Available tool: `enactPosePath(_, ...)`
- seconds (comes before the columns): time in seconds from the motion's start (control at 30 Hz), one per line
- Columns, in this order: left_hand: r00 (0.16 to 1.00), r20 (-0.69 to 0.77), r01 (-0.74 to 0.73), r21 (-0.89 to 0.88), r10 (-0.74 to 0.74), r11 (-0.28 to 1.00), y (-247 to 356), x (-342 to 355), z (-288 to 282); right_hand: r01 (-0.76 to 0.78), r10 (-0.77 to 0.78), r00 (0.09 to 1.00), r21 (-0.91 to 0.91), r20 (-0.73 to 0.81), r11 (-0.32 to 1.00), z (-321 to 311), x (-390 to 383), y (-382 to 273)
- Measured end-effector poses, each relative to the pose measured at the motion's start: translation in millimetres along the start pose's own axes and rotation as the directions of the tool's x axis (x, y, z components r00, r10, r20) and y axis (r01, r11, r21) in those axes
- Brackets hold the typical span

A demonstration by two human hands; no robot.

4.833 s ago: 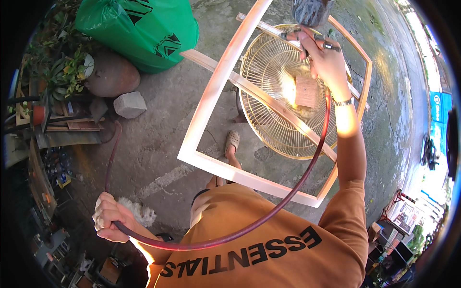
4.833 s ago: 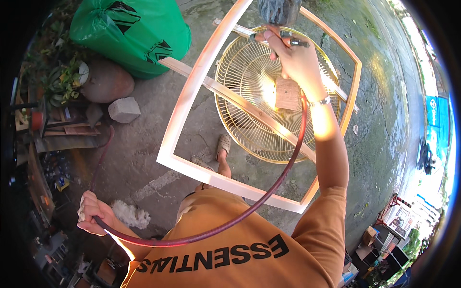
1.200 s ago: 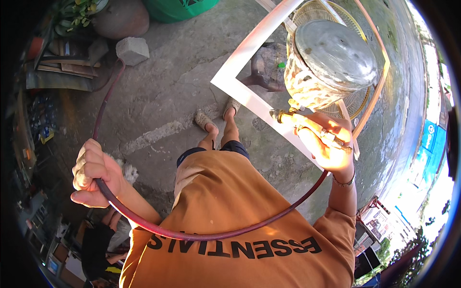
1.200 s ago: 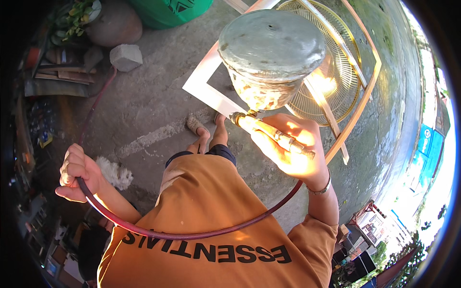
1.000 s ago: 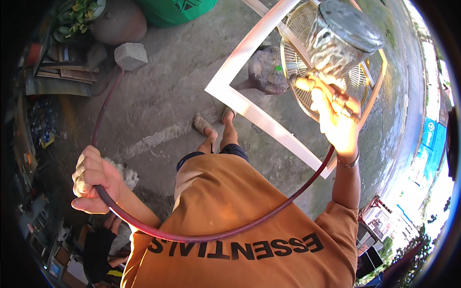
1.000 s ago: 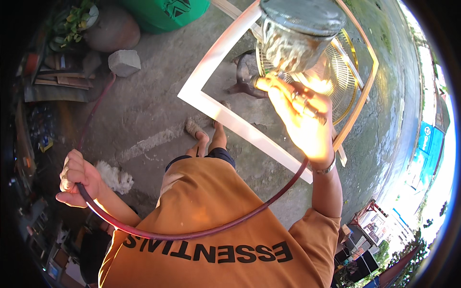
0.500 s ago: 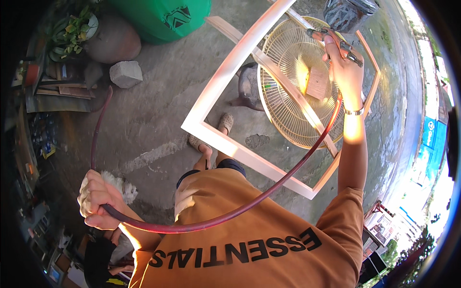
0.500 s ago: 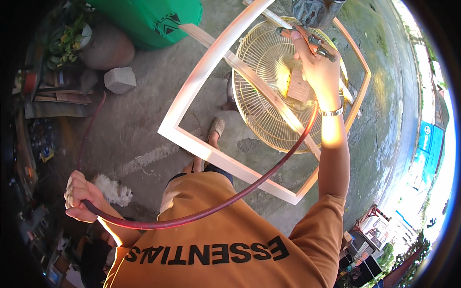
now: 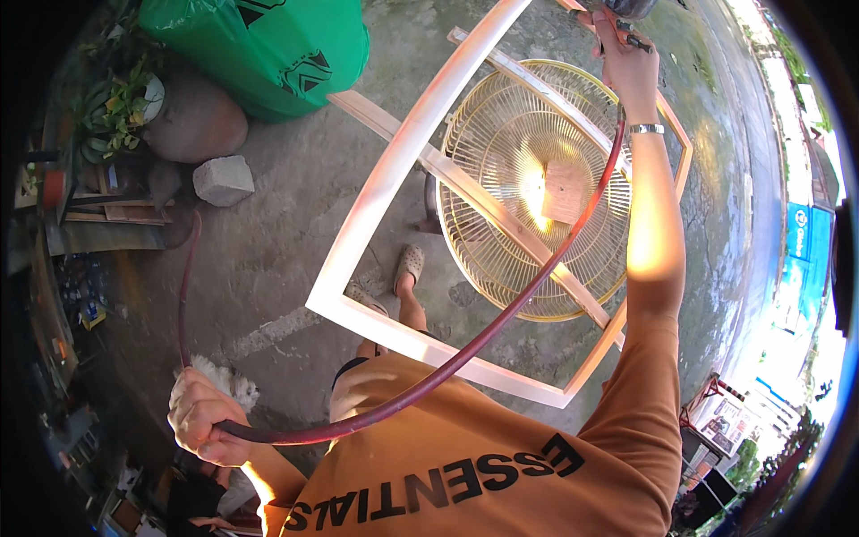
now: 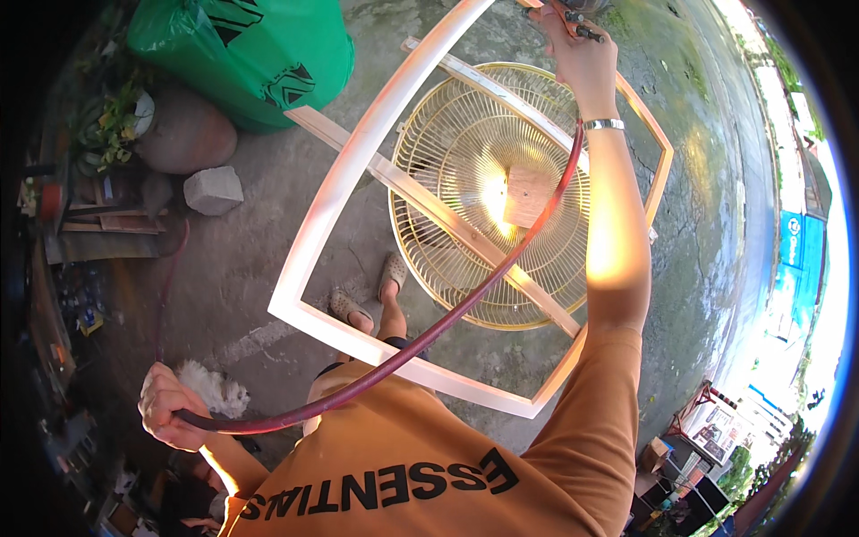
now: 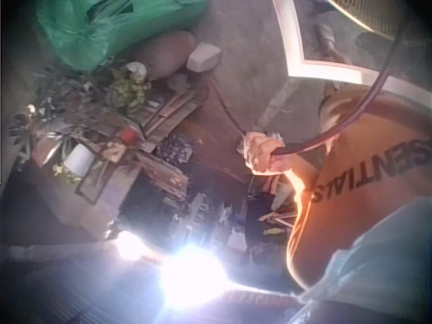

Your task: The person uses a spray gun to apply a coat of paint to a wooden frame resting on a stand. They move the spray gun steadily along the frame's edges and corners, ensuring even coverage while occasionally adjusting their position to reach different sections.

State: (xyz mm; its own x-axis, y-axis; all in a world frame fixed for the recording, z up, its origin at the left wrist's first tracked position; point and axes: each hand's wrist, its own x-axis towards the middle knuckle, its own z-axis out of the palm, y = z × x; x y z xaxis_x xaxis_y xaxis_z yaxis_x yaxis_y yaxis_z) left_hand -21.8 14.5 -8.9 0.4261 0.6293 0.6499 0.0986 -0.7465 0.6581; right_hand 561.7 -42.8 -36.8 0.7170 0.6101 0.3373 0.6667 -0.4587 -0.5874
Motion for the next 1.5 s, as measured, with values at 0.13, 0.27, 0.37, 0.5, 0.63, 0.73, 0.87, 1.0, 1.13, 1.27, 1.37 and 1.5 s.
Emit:
enactPosePath(0.13,0.999,0.041,-0.009,0.062,0.006,0.998,5,4,10,0.042,-0.017,0.986,0.145,-0.168,0.989,9,33,16)
enactPosePath(0.27,0.998,0.056,-0.011,0.078,0.007,0.997,3,6,11,0.124,-0.074,0.945,0.137,-0.319,0.983,6,54,30)
enactPosePath(0.37,0.998,0.060,0.028,0.086,-0.033,0.996,2,2,4,-0.104,0.135,0.972,0.161,-0.190,0.981,-11,46,14)
enactPosePath(0.5,0.998,0.018,0.062,0.041,-0.062,0.997,1,2,-1,-0.002,0.004,1.000,0.080,-0.024,0.997,-27,-4,-15)
enactPosePath(0.63,0.995,-0.038,0.089,-0.056,-0.091,0.994,-12,-2,-15,-0.089,0.073,0.978,0.074,0.197,0.993,-47,-63,-43)
enactPosePath(0.73,0.996,-0.050,0.068,-0.130,-0.076,0.989,-15,-3,-18,-0.203,0.139,0.943,0.192,0.303,0.960,-56,-110,-72)
enactPosePath(0.87,0.997,-0.040,0.052,-0.197,-0.061,0.979,-19,-9,-30,-0.151,0.073,0.924,0.183,0.375,0.971,-61,-160,-99)
enactPosePath(1.0,0.997,-0.035,0.060,-0.296,-0.074,0.953,-20,-12,-36,0.060,-0.125,0.928,0.191,0.351,0.980,-65,-207,-118)
enactPosePath(1.13,0.996,-0.011,0.077,-0.305,-0.085,0.949,-20,-25,-49,0.053,-0.197,0.887,0.331,0.417,0.942,-64,-251,-140)
enactPosePath(1.27,0.997,-0.006,0.072,-0.281,-0.077,0.957,-25,-40,-65,0.127,-0.325,0.781,0.374,0.534,0.919,-73,-282,-160)
enactPosePath(1.37,0.996,0.077,0.065,-0.223,-0.049,0.973,-30,-47,-72,0.125,-0.413,0.759,0.510,0.503,0.851,-81,-304,-167)
enactPosePath(1.5,0.975,0.207,0.125,-0.183,-0.086,0.975,-45,-64,-83,0.158,-0.301,0.832,0.321,0.466,0.934,-105,-337,-181)
